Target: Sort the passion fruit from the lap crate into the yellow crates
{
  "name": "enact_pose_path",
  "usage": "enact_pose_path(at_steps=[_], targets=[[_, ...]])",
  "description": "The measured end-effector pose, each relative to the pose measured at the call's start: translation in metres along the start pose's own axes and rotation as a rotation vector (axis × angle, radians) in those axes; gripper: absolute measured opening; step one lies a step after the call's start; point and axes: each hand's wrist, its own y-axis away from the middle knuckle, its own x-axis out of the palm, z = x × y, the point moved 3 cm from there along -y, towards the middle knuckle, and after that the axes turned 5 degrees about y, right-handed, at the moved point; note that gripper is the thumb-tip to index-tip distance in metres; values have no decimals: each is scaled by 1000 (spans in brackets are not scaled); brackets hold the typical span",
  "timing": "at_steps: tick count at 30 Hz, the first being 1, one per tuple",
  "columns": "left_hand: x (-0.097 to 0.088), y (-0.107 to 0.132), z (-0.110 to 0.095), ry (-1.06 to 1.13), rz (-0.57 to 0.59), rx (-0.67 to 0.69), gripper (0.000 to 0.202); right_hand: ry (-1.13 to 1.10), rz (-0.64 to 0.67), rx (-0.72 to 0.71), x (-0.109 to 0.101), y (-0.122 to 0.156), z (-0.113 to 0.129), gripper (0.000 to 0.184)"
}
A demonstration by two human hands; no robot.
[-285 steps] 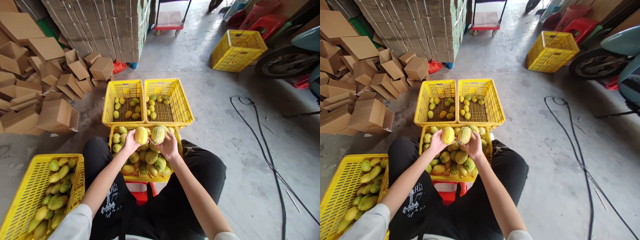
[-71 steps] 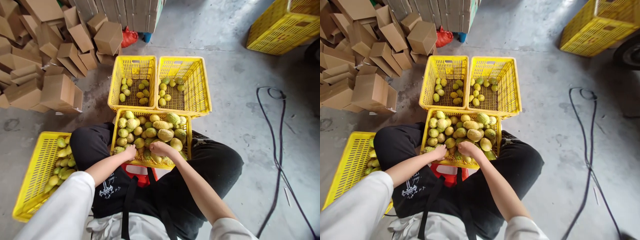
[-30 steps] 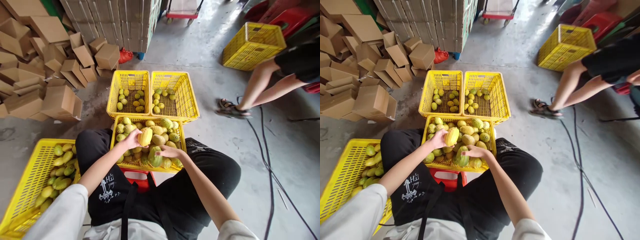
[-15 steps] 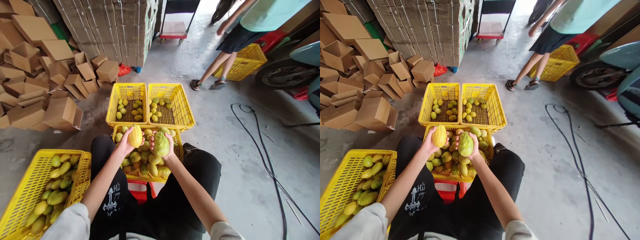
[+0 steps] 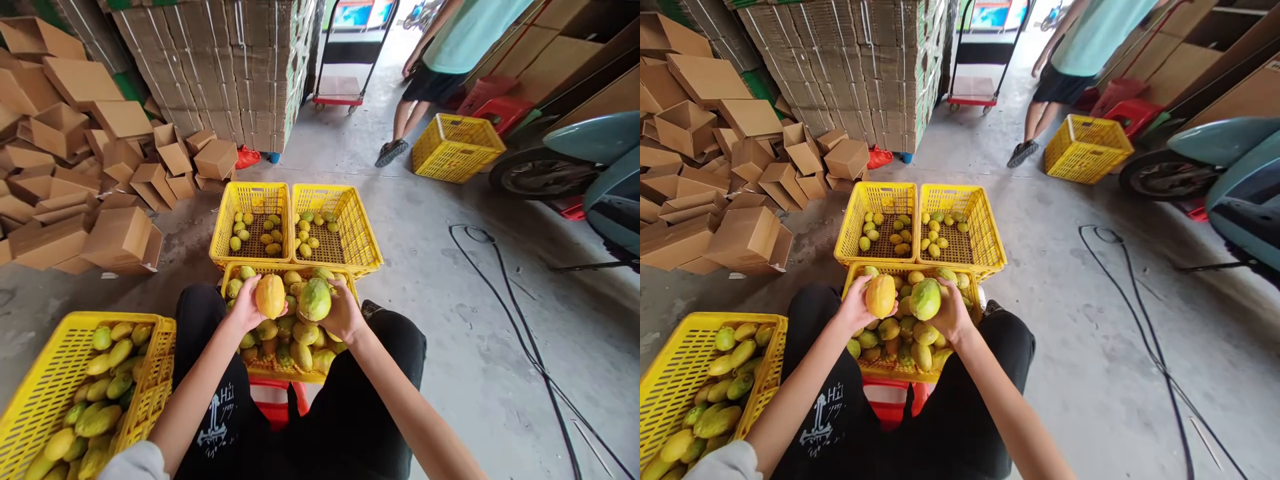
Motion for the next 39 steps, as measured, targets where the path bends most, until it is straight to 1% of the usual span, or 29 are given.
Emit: enact_pose_path(at_steps=[3, 5, 8, 10, 12, 14, 16, 18, 22, 25, 28, 31, 34, 36, 38, 39], targets=[[-3, 13, -1, 4, 11, 10, 51, -55, 25, -54, -10, 13, 5, 48], [-2, 16, 2, 44, 25, 4, 48, -134, 39, -76, -13, 14, 3, 38], [3, 10, 11, 206, 49, -31, 46, -373, 45, -96, -11, 6, -9, 28], [7, 3, 16, 325, 55, -20, 36, -555, 21, -92, -7, -2, -21, 28], [8, -3, 20, 403, 35, 9, 24, -642, 51, -100, -2, -8, -31, 23], [7, -7, 25, 429, 5, 0, 20, -657, 104, -76, 3, -10, -39, 22], [7, -8, 30, 408, -6, -27, 21, -649, 129, -18, 7, -11, -46, 24], [6, -8, 33, 378, -12, -21, 22, -634, 117, 22, 10, -11, -50, 24], [6, -5, 36, 401, -52, -22, 23, -615, 72, 8, 13, -11, -49, 24], [8, -3, 35, 512, 11, -41, 33, -673, 103, -7, 11, -10, -43, 27], [7, -1, 31, 599, 84, -2, 40, -724, 172, -60, 7, -5, -35, 32], [7, 2, 27, 602, 112, 56, 37, -730, 213, -137, 1, 1, -29, 35], [9, 4, 26, 588, 172, 76, 37, -677, 224, -164, -2, 6, -29, 41], [11, 4, 26, 563, 217, 78, 40, -657, 253, -170, -2, 10, -30, 51], [11, 4, 27, 530, 229, 87, 43, -678, 314, -208, 1, 12, -31, 64], [10, 4, 28, 514, 226, 96, 43, -694, 346, -224, 3, 12, -31, 66]])
